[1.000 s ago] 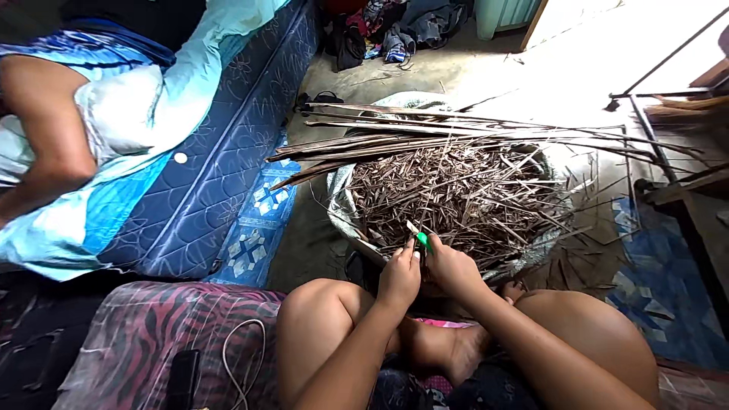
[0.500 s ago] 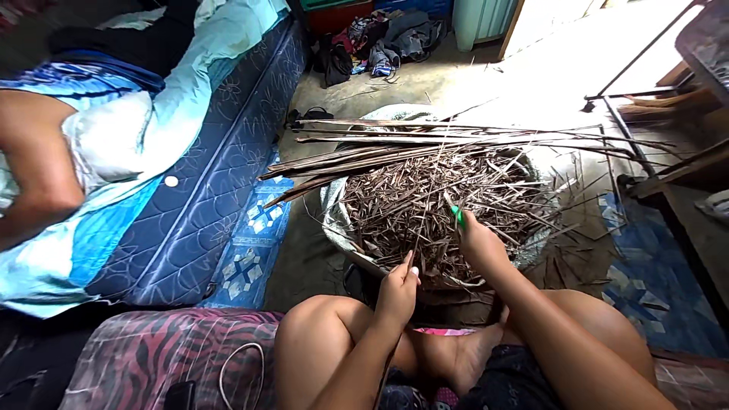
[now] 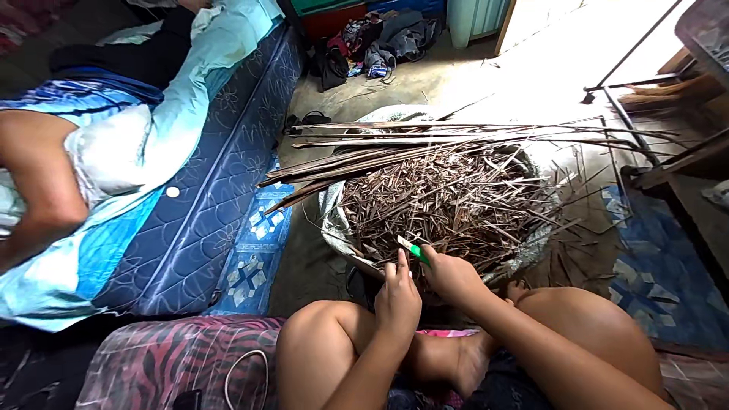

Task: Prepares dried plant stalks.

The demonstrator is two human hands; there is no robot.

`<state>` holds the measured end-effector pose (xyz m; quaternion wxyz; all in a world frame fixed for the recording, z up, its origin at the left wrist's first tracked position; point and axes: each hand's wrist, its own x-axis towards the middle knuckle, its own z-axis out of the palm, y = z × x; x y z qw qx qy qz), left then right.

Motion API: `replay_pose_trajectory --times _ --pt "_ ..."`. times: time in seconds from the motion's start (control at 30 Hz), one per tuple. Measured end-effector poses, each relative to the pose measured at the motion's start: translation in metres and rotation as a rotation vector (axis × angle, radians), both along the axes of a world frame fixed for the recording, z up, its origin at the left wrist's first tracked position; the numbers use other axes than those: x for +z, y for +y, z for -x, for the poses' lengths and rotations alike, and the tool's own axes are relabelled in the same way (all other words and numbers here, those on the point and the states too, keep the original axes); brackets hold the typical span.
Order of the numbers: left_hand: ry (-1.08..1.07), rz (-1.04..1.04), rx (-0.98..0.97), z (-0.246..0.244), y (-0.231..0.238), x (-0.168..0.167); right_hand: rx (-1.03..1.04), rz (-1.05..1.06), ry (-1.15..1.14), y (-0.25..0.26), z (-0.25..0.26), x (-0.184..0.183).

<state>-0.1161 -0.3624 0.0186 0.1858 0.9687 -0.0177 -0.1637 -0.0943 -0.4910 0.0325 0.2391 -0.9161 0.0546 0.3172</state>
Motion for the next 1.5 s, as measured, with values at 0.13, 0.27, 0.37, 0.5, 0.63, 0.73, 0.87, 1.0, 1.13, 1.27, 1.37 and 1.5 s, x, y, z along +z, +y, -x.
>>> replay_pose_trajectory --times 0.13,0.27,0.37,0.5,0.63,0.73,0.87,1.0,1.13,1.27,1.37,1.5 --pt "-0.035 -0.017 -0.047 0.008 -0.006 -0.003 -0.097 0.101 -0.019 -0.008 -0.008 0.000" --pt "-0.027 -0.008 -0.062 0.011 -0.008 -0.004 -0.181 0.089 -0.001 -0.022 -0.018 -0.001" --pt "-0.050 0.030 -0.057 0.009 -0.004 -0.006 -0.095 -0.029 -0.021 -0.020 -0.010 -0.002" --pt "-0.102 0.079 -0.065 0.009 0.000 -0.004 -0.080 -0.035 -0.057 -0.011 -0.002 0.000" --pt "-0.069 0.213 -0.105 0.010 0.005 -0.003 -0.238 0.027 -0.087 -0.034 -0.018 0.000" --pt "0.053 0.530 -0.036 0.002 0.015 -0.007 -0.166 -0.068 -0.127 -0.045 -0.015 -0.001" --pt "0.295 1.035 0.245 -0.007 0.019 -0.001 0.016 -0.130 -0.191 -0.031 -0.001 -0.003" --pt "0.404 1.173 0.308 -0.008 0.023 0.005 -0.091 -0.028 -0.250 -0.037 -0.011 -0.001" --pt "0.400 1.167 0.324 -0.007 0.022 0.000 -0.042 -0.086 -0.214 -0.032 -0.008 -0.008" --pt "0.407 1.165 0.321 -0.007 0.024 0.001 -0.090 -0.063 -0.181 -0.029 -0.006 -0.003" --pt "0.436 1.178 0.301 -0.003 0.021 0.003 -0.233 -0.068 -0.170 -0.052 -0.019 -0.003" --pt "0.457 1.166 0.261 -0.002 0.018 0.004 -0.335 -0.476 -0.253 -0.055 -0.016 -0.020"
